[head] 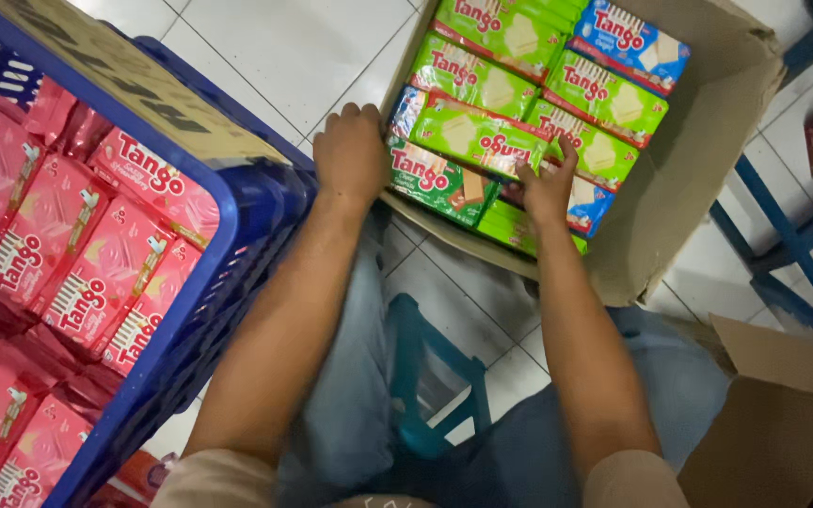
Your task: The person transfers small packs of Tango biscuits from a blue plastic basket into a cardboard box. They pick up packs one by one or in small groups and place them into the box, arranging them in neat rows. The process continues until the box is filled.
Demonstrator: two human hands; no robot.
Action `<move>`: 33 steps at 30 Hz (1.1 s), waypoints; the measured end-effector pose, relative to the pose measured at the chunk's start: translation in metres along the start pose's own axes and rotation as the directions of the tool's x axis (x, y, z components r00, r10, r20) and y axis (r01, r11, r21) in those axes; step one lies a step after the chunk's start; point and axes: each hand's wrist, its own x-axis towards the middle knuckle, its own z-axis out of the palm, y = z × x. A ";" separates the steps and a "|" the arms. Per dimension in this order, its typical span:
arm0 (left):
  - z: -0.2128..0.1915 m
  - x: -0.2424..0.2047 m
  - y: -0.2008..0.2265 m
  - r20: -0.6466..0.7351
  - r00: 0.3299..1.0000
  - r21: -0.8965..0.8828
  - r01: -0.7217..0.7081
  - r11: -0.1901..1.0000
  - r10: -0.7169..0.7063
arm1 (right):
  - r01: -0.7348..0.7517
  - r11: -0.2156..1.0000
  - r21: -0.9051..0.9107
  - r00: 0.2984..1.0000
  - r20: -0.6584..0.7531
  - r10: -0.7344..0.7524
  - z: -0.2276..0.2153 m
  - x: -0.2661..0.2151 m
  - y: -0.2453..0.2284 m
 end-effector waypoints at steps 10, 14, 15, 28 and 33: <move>0.027 -0.003 0.005 -0.038 0.999 0.137 -0.027 0.990 0.032 | 0.045 0.857 -0.514 0.993 0.119 0.019 0.027 0.013 0.021; 0.027 -0.002 0.011 0.028 0.999 -0.006 0.014 1.000 -0.014 | 0.090 0.831 -0.548 0.990 0.142 -0.014 0.026 0.008 0.019; 0.025 -0.004 0.014 0.021 0.999 0.011 -0.033 0.999 0.033 | 0.109 0.792 -0.600 0.989 0.143 -0.027 0.025 0.009 0.018; -0.165 -0.161 -0.003 -0.515 0.747 -0.376 -0.637 0.673 0.419 | 0.640 0.627 -0.444 0.764 0.454 -0.458 0.064 -0.070 -0.079; -0.199 -0.124 -0.118 -0.323 0.910 -0.341 -0.369 0.865 0.261 | 0.863 0.504 -0.051 0.416 0.638 -0.648 0.118 -0.163 -0.190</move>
